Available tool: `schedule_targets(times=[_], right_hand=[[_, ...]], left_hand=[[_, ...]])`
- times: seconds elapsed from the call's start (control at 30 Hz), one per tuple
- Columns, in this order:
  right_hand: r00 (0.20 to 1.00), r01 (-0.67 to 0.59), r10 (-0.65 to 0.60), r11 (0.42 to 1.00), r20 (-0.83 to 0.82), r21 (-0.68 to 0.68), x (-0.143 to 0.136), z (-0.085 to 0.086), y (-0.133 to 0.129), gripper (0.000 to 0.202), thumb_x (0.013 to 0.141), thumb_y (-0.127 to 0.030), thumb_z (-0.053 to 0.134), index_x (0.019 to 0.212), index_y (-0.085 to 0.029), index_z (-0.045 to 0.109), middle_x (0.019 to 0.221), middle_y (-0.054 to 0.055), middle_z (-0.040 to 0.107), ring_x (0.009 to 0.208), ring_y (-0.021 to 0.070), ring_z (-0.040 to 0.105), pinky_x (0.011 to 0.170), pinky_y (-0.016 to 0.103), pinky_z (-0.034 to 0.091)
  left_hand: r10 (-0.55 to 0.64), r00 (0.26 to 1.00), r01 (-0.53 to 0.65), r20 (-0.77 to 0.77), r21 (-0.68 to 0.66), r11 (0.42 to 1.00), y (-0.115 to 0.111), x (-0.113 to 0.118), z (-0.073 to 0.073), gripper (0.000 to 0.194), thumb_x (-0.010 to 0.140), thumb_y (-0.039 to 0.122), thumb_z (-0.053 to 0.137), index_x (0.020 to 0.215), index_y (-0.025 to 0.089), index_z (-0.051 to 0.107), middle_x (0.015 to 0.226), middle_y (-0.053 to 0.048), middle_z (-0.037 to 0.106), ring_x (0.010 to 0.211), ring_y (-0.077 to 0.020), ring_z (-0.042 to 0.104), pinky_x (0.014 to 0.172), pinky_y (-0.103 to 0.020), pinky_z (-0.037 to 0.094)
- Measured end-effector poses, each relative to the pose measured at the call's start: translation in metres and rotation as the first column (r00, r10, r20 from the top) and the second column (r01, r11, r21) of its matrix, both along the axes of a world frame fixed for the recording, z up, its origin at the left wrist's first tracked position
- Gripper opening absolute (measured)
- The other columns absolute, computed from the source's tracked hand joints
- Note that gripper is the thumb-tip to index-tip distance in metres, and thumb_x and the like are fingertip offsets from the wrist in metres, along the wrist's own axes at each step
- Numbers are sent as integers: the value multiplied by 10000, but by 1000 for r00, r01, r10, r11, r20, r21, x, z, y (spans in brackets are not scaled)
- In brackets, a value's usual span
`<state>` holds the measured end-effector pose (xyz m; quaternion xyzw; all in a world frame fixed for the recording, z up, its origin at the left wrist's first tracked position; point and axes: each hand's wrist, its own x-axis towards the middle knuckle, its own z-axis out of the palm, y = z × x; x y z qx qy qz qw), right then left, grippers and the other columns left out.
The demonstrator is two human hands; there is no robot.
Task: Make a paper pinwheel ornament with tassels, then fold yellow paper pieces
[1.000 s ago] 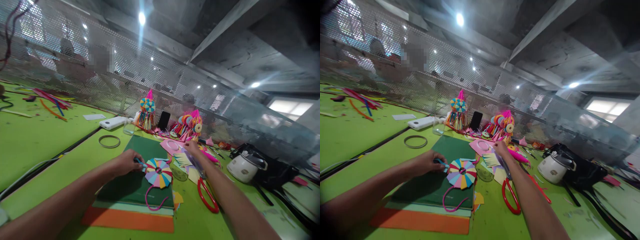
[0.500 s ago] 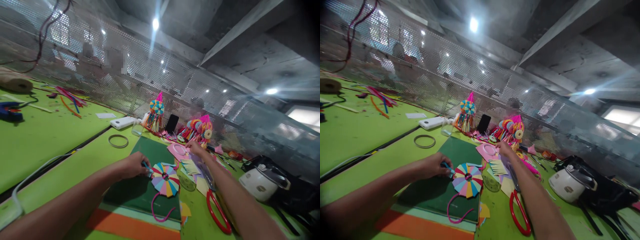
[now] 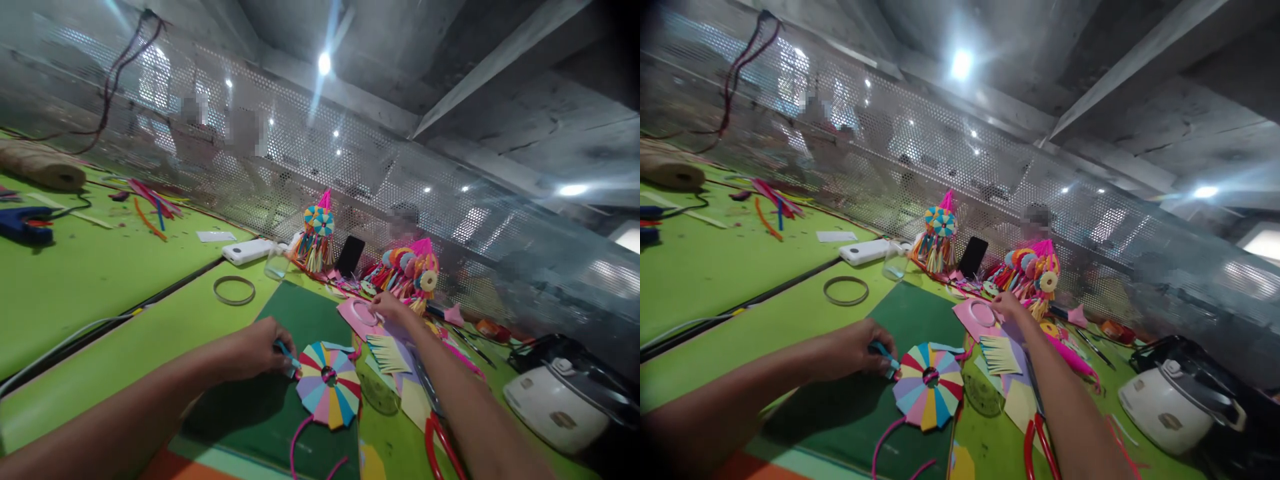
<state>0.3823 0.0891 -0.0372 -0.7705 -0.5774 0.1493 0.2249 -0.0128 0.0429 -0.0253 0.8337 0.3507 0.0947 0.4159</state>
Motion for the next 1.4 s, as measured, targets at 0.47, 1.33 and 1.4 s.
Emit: schedule_targets(times=[0.47, 1.33, 1.4], right_hand=[[934, -94, 92, 996, -346, 11, -57, 51, -35, 203, 696, -217, 673, 600, -148, 508, 613, 25, 643, 616, 168, 631, 570, 264, 498], [533, 226, 345, 822, -773, 523, -234, 25, -120, 199, 553, -218, 782, 670, -172, 628, 675, 0, 670, 679, 140, 631, 658, 263, 510], [555, 214, 342, 822, -758, 528, -241, 25, -123, 196, 555, -219, 777, 668, -166, 627, 667, 3, 666, 662, 135, 619, 641, 256, 496]], left_hand=[[-10, 999, 13, 46, -74, 997, -2, 1, 2, 273, 630, 295, 589, 833, 147, 693, 670, -29, 666, 579, -135, 536, 527, -204, 390], [103, 966, -7, 236, -378, 926, -12, 3, 10, 203, 508, 242, 720, 656, 129, 642, 553, 2, 619, 559, -121, 547, 572, -227, 429], [108, 966, -12, 233, -379, 925, -12, 3, 11, 192, 515, 234, 717, 656, 126, 645, 540, 8, 611, 538, -110, 532, 555, -217, 417]])
